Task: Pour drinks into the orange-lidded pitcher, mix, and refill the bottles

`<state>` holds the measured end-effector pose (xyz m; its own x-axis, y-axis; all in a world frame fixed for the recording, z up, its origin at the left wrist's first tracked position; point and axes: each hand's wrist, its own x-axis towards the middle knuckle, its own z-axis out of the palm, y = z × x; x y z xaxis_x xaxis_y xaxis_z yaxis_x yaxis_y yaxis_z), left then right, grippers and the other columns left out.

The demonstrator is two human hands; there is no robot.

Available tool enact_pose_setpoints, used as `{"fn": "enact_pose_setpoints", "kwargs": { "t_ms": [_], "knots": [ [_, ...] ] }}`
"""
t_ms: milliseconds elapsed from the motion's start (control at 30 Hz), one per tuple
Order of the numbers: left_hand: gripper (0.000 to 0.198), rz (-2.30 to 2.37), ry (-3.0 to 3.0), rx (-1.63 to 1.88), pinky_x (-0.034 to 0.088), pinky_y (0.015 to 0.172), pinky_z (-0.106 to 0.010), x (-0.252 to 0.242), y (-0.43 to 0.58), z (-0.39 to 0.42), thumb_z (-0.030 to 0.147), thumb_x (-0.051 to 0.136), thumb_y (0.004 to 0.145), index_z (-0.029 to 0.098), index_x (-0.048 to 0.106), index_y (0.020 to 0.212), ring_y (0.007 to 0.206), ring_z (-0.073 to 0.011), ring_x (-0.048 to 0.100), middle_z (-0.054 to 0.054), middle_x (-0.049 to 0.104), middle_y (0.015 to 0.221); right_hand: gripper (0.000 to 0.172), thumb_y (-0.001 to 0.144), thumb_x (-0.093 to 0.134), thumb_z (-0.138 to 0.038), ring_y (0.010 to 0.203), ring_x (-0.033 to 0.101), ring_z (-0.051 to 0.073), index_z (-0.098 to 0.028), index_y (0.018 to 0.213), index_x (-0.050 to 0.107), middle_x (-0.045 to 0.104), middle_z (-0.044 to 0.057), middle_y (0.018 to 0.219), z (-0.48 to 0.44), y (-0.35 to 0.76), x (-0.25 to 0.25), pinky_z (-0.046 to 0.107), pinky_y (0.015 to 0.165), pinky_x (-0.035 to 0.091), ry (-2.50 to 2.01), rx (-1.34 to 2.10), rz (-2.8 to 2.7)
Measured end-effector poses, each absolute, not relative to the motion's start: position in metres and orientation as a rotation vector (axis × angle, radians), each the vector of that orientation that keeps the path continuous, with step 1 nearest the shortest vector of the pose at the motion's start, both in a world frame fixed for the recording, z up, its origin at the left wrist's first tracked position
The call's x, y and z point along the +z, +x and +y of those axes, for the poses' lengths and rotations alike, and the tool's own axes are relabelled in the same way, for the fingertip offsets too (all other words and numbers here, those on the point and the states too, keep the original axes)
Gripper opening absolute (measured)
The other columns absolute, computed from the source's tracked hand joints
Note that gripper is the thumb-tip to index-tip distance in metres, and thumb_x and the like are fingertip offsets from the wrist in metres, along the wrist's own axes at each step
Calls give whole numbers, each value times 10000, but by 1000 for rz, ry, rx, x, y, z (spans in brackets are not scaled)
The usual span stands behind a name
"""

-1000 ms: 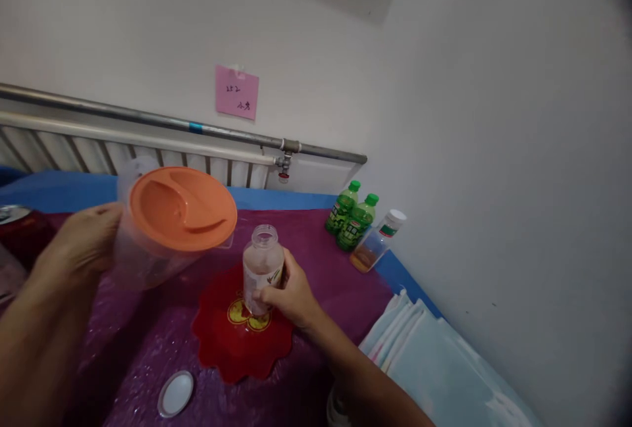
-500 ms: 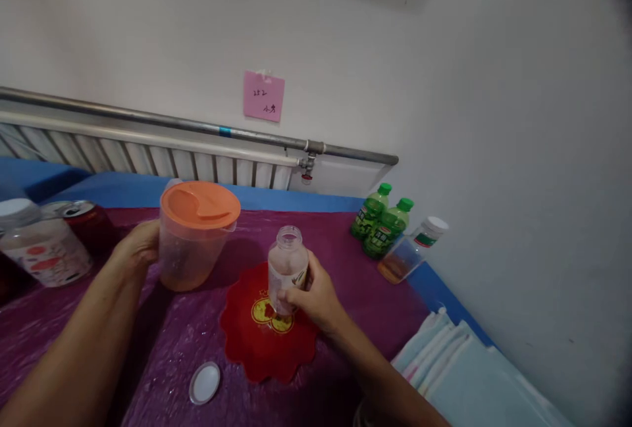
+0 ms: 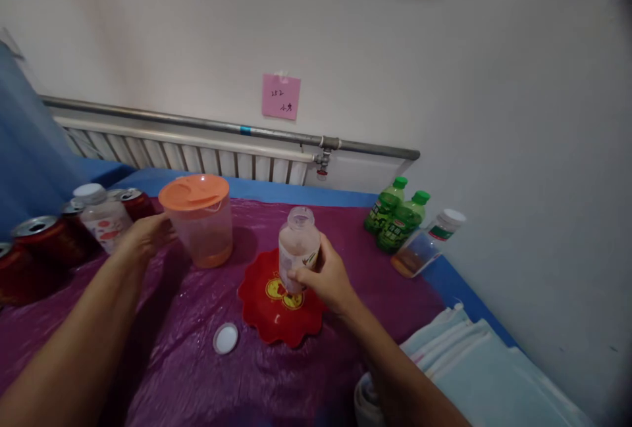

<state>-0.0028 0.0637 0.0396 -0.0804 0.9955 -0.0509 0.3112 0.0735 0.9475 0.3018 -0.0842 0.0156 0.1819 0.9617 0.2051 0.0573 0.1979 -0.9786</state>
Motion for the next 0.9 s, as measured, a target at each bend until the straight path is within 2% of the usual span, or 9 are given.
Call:
{"fn": "enact_pose_setpoints", "kwargs": {
  "t_ms": [100, 200, 300, 500, 567, 600, 700, 800, 900],
  "knots": [
    [326, 1719, 1434, 904, 447, 917, -352, 29, -24, 20, 416, 578, 831, 118, 607, 962, 885, -187, 556, -34, 615, 898, 849, 517, 842, -295, 1139, 606, 279, -201, 1301, 530, 655, 73, 1239, -94, 298, 28, 416, 1031, 461, -1147, 863, -1219],
    [438, 1618, 1635, 620, 421, 866, -322, 15, -12, -35, 517, 647, 691, 152, 648, 933, 891, -221, 570, -30, 662, 899, 857, 530, 843, -295, 1150, 603, 279, -202, 1318, 520, 648, 71, 1251, -103, 293, 41, 417, 1034, 461, -1101, 880, -1241],
    [435, 1462, 1826, 391, 405, 798, -332, -2, 24, -77, 540, 653, 661, 192, 683, 921, 867, -239, 582, -51, 656, 920, 836, 542, 832, -282, 1133, 612, 274, -208, 1316, 523, 658, 60, 1231, -111, 290, 49, 415, 1023, 469, -1093, 894, -1253],
    [274, 1455, 1958, 282, 405, 832, -429, -27, 59, -92, 334, 557, 559, 177, 643, 766, 836, -291, 553, -128, 598, 882, 835, 532, 829, -275, 1115, 615, 273, -204, 1309, 530, 660, 57, 1213, -128, 299, 45, 407, 1002, 476, -1172, 860, -1244],
    [302, 1454, 1884, 322, 452, 834, -437, -28, 53, -88, 362, 551, 557, 177, 619, 787, 820, -286, 578, -133, 626, 877, 836, 533, 823, -268, 1095, 622, 265, -199, 1312, 529, 667, 54, 1195, -135, 303, 40, 391, 981, 488, -1193, 867, -1212],
    [382, 1440, 1838, 354, 485, 844, -427, -26, 49, -86, 401, 551, 575, 174, 624, 874, 850, -281, 603, -131, 651, 931, 835, 535, 819, -260, 1084, 628, 259, -200, 1315, 527, 672, 49, 1185, -138, 304, 37, 380, 969, 495, -1201, 877, -1196],
    [610, 1335, 1548, 548, 551, 842, -279, -7, 39, -83, 520, 631, 635, 206, 596, 1157, 933, -196, 652, -67, 698, 1038, 813, 550, 800, -232, 1040, 647, 237, -219, 1317, 529, 689, 28, 1148, -146, 301, 33, 350, 924, 519, -1227, 914, -1193],
    [537, 1160, 1052, 936, 548, 726, -137, 25, 46, -81, 409, 866, 500, 211, 686, 966, 875, -149, 679, -38, 730, 923, 785, 573, 770, -199, 1005, 653, 223, -227, 1321, 534, 691, 24, 1140, -151, 294, 34, 339, 898, 527, -1270, 904, -1272],
    [440, 955, 849, 1215, 597, 784, -179, 56, 70, -82, 336, 915, 439, 177, 697, 787, 943, -203, 701, -62, 737, 951, 749, 586, 758, -158, 977, 649, 213, -231, 1305, 559, 683, 24, 1134, -155, 286, 37, 328, 873, 530, -1303, 886, -1419]
  ]
}}
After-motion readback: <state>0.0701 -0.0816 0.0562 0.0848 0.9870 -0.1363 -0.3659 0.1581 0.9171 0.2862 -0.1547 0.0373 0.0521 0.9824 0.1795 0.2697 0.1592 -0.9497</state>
